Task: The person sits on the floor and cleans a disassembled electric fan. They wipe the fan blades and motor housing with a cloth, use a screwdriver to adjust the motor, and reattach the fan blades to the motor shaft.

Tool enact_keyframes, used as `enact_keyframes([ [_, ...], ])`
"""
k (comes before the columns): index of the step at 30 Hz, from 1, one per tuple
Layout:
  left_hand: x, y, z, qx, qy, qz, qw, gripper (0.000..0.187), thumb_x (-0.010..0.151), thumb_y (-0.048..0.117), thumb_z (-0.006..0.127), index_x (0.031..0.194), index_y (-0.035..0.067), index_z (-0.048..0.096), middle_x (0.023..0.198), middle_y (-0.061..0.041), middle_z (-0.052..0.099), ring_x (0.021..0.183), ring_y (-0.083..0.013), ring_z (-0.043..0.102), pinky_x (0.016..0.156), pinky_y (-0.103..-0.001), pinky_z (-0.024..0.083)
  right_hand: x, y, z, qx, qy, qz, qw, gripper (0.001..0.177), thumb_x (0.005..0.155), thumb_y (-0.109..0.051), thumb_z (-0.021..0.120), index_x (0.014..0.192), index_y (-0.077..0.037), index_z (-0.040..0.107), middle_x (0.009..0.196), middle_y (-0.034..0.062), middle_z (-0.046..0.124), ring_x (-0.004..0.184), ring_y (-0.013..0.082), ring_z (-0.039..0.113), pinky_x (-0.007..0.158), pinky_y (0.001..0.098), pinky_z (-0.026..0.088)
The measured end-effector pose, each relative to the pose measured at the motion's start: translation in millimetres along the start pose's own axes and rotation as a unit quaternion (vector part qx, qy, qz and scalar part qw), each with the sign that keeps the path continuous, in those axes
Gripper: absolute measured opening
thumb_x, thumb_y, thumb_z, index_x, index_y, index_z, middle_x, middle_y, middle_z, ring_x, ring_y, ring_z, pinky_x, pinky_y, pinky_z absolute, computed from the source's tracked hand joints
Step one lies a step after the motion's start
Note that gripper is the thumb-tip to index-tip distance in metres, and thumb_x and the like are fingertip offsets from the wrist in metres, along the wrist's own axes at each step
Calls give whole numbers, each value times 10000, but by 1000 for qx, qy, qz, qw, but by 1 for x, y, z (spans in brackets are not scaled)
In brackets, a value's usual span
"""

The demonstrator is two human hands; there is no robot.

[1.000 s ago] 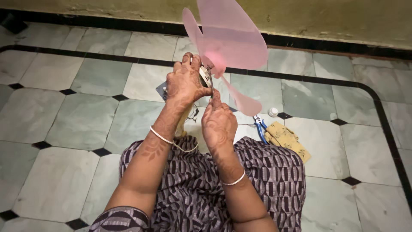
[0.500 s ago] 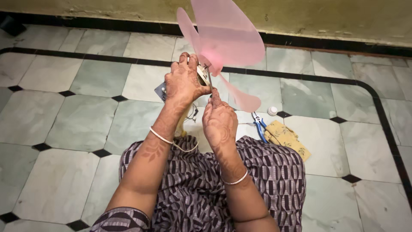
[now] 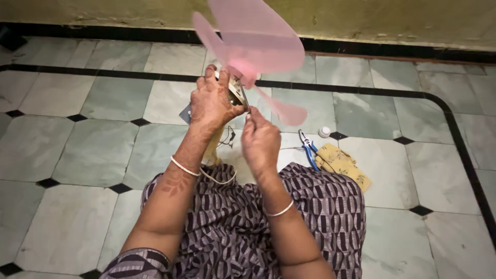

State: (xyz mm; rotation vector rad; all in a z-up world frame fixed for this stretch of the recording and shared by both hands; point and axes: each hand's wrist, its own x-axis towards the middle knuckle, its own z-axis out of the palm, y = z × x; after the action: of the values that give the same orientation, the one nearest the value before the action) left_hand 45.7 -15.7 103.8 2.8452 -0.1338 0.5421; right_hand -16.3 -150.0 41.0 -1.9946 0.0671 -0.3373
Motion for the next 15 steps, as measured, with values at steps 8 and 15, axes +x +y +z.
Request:
enact_keyframes([
  [8, -7, 2, -7, -13, 7, -25, 1000, 1009, 582, 561, 925, 1381, 102, 514, 1424, -229, 440, 1197, -408, 554, 887, -501, 551, 24, 22, -26, 306, -104, 29, 946, 287, 1013, -152, 619, 1249, -31, 729, 676, -5, 620, 493, 47, 425, 413, 219, 317],
  [15, -17, 21, 1, -2, 6, -27, 1000, 983, 587, 565, 915, 1368, 119, 518, 1434, -211, 434, 1220, -400, 531, 853, -526, 551, -7, -30, -38, 45, -29, 92, 994, 300, 986, -231, 582, 1213, -97, 725, 697, 162, 685, 516, 247, 622, 512, 389, 520],
])
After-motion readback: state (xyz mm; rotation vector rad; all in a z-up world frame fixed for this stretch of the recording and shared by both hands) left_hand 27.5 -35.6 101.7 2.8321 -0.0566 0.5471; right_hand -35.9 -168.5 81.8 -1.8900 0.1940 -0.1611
